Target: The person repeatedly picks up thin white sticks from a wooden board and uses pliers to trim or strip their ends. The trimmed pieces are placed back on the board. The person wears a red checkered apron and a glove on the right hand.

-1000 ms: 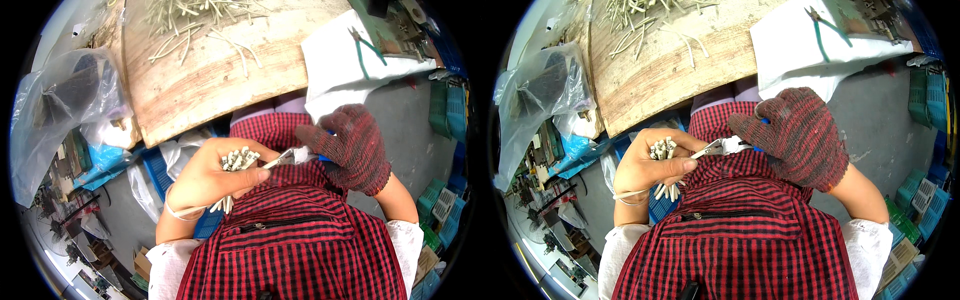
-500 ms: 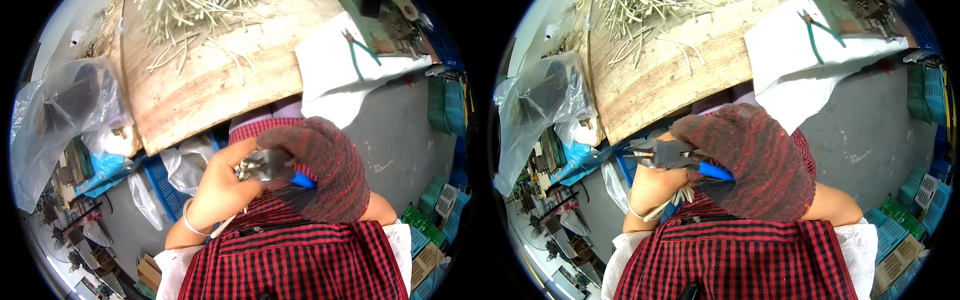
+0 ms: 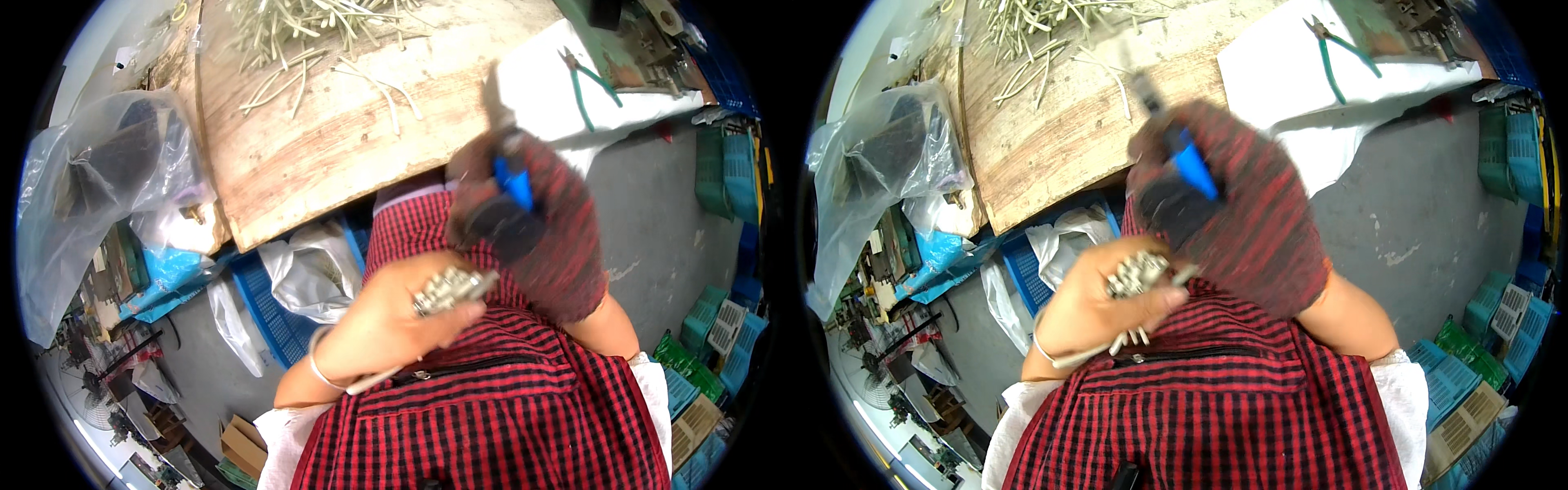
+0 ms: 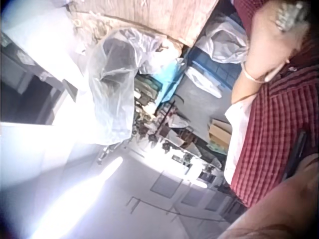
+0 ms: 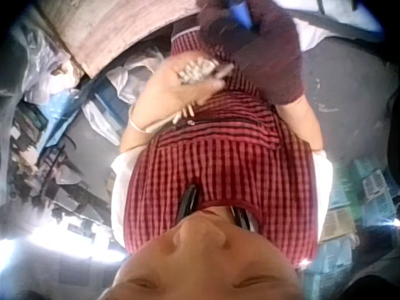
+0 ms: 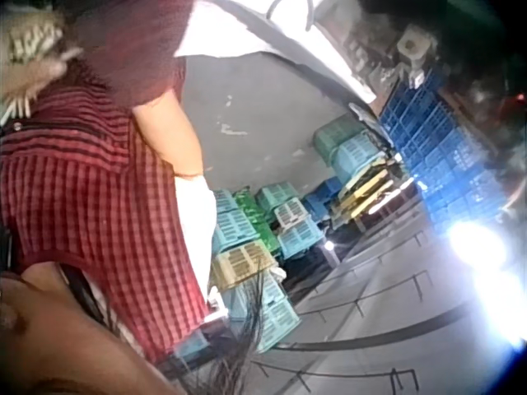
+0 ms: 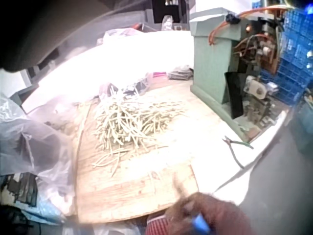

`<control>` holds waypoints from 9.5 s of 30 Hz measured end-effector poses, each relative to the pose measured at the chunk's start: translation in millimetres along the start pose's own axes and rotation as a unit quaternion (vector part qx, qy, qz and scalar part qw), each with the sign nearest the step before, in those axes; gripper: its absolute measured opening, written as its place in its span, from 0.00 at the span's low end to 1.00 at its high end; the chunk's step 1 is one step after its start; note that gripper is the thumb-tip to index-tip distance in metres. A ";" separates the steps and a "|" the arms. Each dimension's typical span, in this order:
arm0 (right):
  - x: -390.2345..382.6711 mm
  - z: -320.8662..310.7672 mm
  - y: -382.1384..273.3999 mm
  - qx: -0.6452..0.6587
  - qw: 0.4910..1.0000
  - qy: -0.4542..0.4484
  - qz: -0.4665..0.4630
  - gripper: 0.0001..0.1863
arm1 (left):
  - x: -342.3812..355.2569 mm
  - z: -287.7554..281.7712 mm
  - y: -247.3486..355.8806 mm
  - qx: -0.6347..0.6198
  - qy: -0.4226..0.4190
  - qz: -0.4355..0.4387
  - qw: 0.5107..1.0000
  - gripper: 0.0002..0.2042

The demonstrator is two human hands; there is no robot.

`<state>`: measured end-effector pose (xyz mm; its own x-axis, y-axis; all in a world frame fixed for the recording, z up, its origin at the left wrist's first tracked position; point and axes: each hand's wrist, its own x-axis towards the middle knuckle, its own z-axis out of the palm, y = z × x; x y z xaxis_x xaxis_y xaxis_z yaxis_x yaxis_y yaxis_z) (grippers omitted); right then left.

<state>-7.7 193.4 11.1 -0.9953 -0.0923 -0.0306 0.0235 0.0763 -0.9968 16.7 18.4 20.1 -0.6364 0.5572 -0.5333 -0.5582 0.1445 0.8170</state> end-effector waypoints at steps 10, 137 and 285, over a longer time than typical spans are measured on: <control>-12.2 -15.7 1.0 -0.205 0.972 -0.087 -0.071 0.21 | 2.7 -8.1 -3.9 -0.079 -0.005 -0.035 0.996 0.12; -14.7 -27.1 8.9 -0.206 0.968 -0.144 -0.025 0.31 | 3.9 -23.2 -29.5 -0.163 0.157 0.179 0.958 0.14; -35.5 -55.6 76.7 -0.006 0.976 -0.090 0.199 0.28 | 85.0 -114.8 25.9 0.444 0.470 0.550 0.529 0.10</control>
<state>24.2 257.7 -60.2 -0.8748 -0.2268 -0.4281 0.4019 0.1536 -0.9027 -113.0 -24.4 -29.1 -0.5337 0.1103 0.8385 0.6284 0.7152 0.3059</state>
